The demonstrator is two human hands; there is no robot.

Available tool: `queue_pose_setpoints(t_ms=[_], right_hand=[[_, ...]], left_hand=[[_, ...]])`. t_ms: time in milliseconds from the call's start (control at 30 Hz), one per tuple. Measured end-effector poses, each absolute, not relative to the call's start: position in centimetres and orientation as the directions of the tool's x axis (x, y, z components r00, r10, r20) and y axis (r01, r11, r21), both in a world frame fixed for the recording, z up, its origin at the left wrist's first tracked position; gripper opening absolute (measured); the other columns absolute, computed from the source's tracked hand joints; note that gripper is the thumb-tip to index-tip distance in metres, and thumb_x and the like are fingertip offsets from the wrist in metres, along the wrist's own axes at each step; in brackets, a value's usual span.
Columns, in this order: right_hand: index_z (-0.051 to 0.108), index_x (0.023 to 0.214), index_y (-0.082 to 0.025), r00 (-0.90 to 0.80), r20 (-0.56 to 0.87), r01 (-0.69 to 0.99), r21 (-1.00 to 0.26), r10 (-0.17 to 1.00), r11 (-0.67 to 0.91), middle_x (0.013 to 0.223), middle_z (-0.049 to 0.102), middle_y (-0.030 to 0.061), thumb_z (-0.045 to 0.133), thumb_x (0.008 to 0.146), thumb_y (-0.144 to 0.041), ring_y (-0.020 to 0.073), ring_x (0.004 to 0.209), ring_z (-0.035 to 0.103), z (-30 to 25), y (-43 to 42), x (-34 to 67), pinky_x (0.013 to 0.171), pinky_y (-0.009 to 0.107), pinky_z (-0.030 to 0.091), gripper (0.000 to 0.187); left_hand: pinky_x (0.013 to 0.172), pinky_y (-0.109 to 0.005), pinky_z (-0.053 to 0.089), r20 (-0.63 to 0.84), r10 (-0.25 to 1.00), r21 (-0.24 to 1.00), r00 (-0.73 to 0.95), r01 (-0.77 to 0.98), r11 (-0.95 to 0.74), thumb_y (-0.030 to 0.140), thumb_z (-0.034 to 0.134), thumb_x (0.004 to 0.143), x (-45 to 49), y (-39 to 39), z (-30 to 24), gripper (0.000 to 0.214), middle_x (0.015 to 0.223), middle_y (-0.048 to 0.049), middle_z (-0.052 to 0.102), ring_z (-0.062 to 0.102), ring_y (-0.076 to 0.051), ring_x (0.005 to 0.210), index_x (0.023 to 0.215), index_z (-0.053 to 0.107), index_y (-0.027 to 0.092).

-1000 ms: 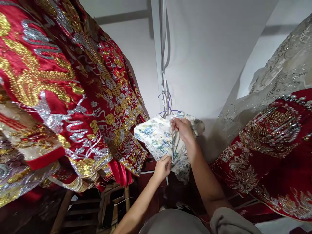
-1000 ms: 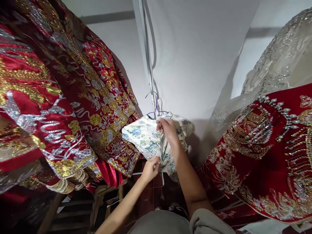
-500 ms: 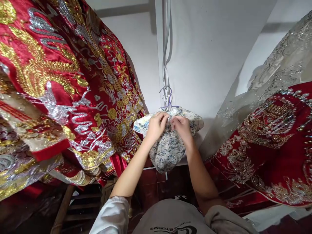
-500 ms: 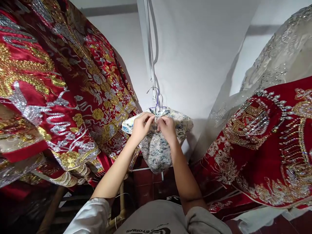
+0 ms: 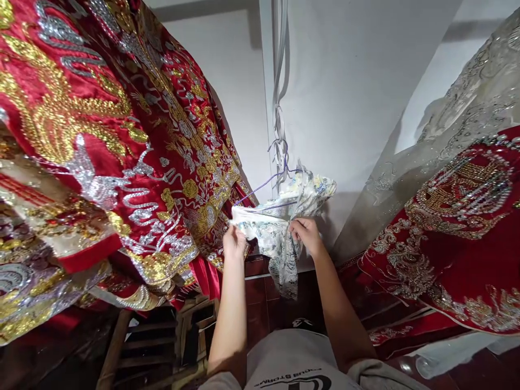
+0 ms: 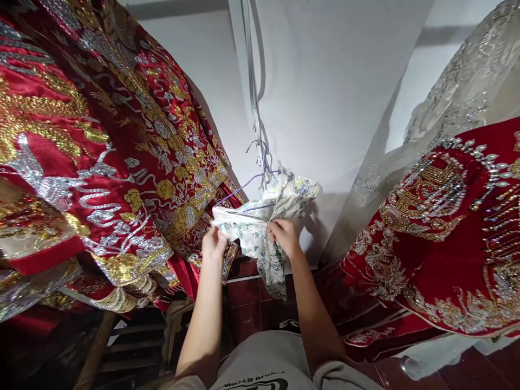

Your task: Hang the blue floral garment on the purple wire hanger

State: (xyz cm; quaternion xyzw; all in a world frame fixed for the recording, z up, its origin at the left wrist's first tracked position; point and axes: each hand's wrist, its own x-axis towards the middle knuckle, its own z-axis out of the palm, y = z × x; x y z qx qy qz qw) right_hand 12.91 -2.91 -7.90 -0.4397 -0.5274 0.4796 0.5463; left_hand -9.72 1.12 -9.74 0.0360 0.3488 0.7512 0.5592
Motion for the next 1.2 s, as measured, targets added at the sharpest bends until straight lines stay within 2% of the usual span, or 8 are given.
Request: queue_pose_setpoints(t_ms=[133, 267, 367, 533, 700, 867, 1033, 1200], right_hand=[[0.059, 0.058, -0.021, -0.146, 0.102, -0.016, -0.995, 0.984, 0.1, 0.045, 0.051, -0.0028, 0.057, 0.079, -0.035, 0.0114, 0.043, 0.044, -7.7, -3.8, 13.2, 0.048, 0.025, 0.033, 0.025], [0.063, 0.058, -0.02, -0.36, -0.049, 0.125, -0.992, 0.932, -0.003, 0.048, 0.057, -0.0005, 0.056, 0.082, -0.031, 0.0121, 0.047, 0.048, -8.4, -4.6, 15.0, 0.05, 0.024, 0.036, 0.027], [0.065, 0.058, -0.02, -0.447, -0.167, 0.262, -0.964, 0.879, -0.05, 0.05, 0.06, 0.0009, 0.056, 0.083, -0.026, 0.0128, 0.049, 0.049, -9.5, -5.0, 16.3, 0.052, 0.024, 0.04, 0.027], [0.067, 0.057, -0.017, -0.456, -0.355, 0.475, -0.873, 0.816, -0.114, 0.053, 0.062, 0.0048, 0.062, 0.082, -0.026, 0.0152, 0.05, 0.052, -12.1, -5.2, 16.8, 0.051, 0.027, 0.042, 0.027], [0.069, 0.081, -0.02, -0.326, -0.137, 0.209, -0.975, 0.935, -0.07, 0.078, 0.07, 0.0074, 0.048, 0.093, -0.064, 0.0205, 0.076, 0.064, -12.1, -5.4, 15.2, 0.072, 0.031, 0.053, 0.05], [0.067, 0.082, -0.023, -0.277, 0.004, -0.278, -0.958, 0.961, -0.076, 0.07, 0.066, 0.0095, 0.025, 0.082, -0.092, 0.0295, 0.086, 0.068, -9.4, -6.1, 13.0, 0.072, 0.039, 0.056, 0.081], [0.068, 0.08, -0.022, -0.495, -0.013, -0.105, -0.992, 0.869, -0.075, 0.077, 0.069, 0.0046, 0.081, 0.069, -0.06, 0.0256, 0.082, 0.067, -6.0, -6.4, 13.4, 0.074, 0.037, 0.055, 0.042], [0.073, 0.084, -0.02, -0.427, 0.179, 0.153, -0.952, 0.887, 0.266, 0.086, 0.075, 0.0044, 0.075, 0.073, -0.032, 0.0253, 0.086, 0.07, -2.6, -3.1, 16.1, 0.082, 0.037, 0.055, 0.017]], left_hand=[[0.052, -0.014, 0.051, -0.437, 0.859, 0.546, -0.266, -0.838, 0.019, -0.001, 0.051, 0.091, -7.1, -1.1, -14.9, 0.024, 0.06, 0.0016, 0.056, 0.056, -0.007, 0.048, 0.074, 0.056, 0.014], [0.062, -0.019, 0.056, -0.408, 0.897, 0.56, -0.169, -0.823, 0.099, 0.003, 0.059, 0.086, -5.9, -2.8, -15.7, 0.015, 0.069, -0.0035, 0.065, 0.066, -0.011, 0.06, 0.075, 0.062, 0.012], [0.069, -0.019, 0.054, -0.265, 0.953, 0.608, -0.145, -0.793, 0.048, 0.011, 0.07, 0.083, -6.0, -3.5, -13.8, 0.004, 0.076, -0.0026, 0.068, 0.066, -0.011, 0.067, 0.08, 0.067, 0.012], [0.071, -0.023, 0.05, 0.034, 0.999, 0.743, 0.02, -0.669, -0.012, 0.034, 0.085, 0.072, -5.1, -5.2, -10.8, 0.028, 0.083, -0.0027, 0.069, 0.064, -0.013, 0.072, 0.079, 0.066, 0.015], [0.073, -0.026, 0.048, 0.166, 0.98, 0.864, 0.113, -0.496, -0.089, 0.047, 0.082, 0.076, -1.8, -7.5, -9.2, 0.033, 0.08, -0.0015, 0.065, 0.06, -0.016, 0.074, 0.08, 0.068, 0.017], [0.109, -0.04, 0.041, 0.445, 0.869, 0.893, 0.219, -0.036, -0.448, 0.038, 0.066, 0.092, -0.8, -8.4, -6.5, 0.018, 0.108, -0.0092, 0.068, 0.059, -0.028, 0.116, 0.087, 0.075, 0.023], [0.106, -0.036, 0.043, 0.381, 0.875, 0.91, 0.298, 0.05, -0.412, 0.039, 0.061, 0.096, -3.6, -7.3, -6.1, 0.021, 0.115, -0.0079, 0.066, 0.06, -0.025, 0.112, 0.11, 0.067, 0.025], [0.083, -0.03, 0.051, 0.184, 0.834, 0.906, 0.52, 0.239, -0.348, 0.049, 0.06, 0.094, -7.1, -6.2, -8.2, 0.029, 0.079, -0.0021, 0.065, 0.06, -0.022, 0.08, 0.093, 0.068, 0.021]])
